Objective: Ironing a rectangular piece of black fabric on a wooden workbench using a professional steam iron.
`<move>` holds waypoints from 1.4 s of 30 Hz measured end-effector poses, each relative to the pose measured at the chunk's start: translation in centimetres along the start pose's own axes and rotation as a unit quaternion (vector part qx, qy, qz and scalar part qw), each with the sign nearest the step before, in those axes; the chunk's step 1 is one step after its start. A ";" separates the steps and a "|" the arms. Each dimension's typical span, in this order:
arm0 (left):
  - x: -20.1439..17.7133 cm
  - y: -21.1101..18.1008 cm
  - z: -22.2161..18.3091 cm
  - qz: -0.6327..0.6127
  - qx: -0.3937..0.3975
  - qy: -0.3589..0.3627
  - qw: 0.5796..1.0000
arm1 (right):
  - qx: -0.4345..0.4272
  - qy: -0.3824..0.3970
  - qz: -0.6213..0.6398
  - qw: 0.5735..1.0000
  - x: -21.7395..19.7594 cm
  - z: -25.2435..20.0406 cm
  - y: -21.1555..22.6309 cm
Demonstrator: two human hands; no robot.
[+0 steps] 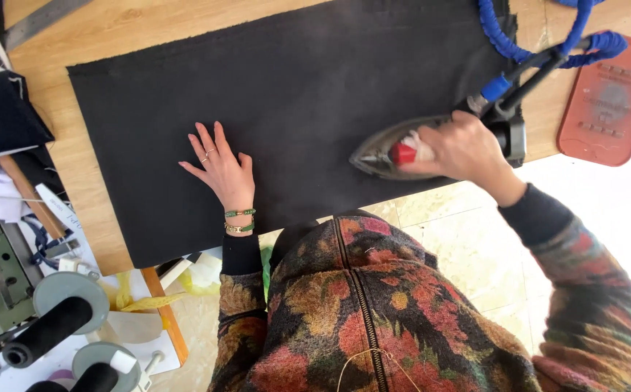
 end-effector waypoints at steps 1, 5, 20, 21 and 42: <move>0.2 -0.1 0.1 -0.001 0.002 0.001 1.000 | 0.002 0.001 -0.001 1.000 -0.3 -0.4 -0.4; 0.8 -0.4 0.6 -0.032 0.015 0.016 0.999 | 0.036 -0.007 -0.018 0.999 -1.0 -1.4 -3.2; 1.0 -0.9 0.0 -0.020 0.026 -0.044 0.999 | 0.083 -0.014 -0.170 0.982 5.9 0.3 -19.4; 1.1 -1.0 -0.2 -0.002 0.031 -0.060 0.998 | 0.084 -0.019 -0.161 0.983 5.9 0.2 -19.3; 1.7 -4.5 -0.7 0.008 0.048 0.012 0.999 | 0.027 0.044 -0.081 0.995 4.3 -3.2 -16.4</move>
Point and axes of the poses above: each hand's wrist, its own z-axis towards the middle knuckle, its own x-axis out of the palm, y = z × x, the point moved 3 cm from there along z, towards the middle knuckle, and after that the axes turned 4 degrees about x, right-handed, at the moved point
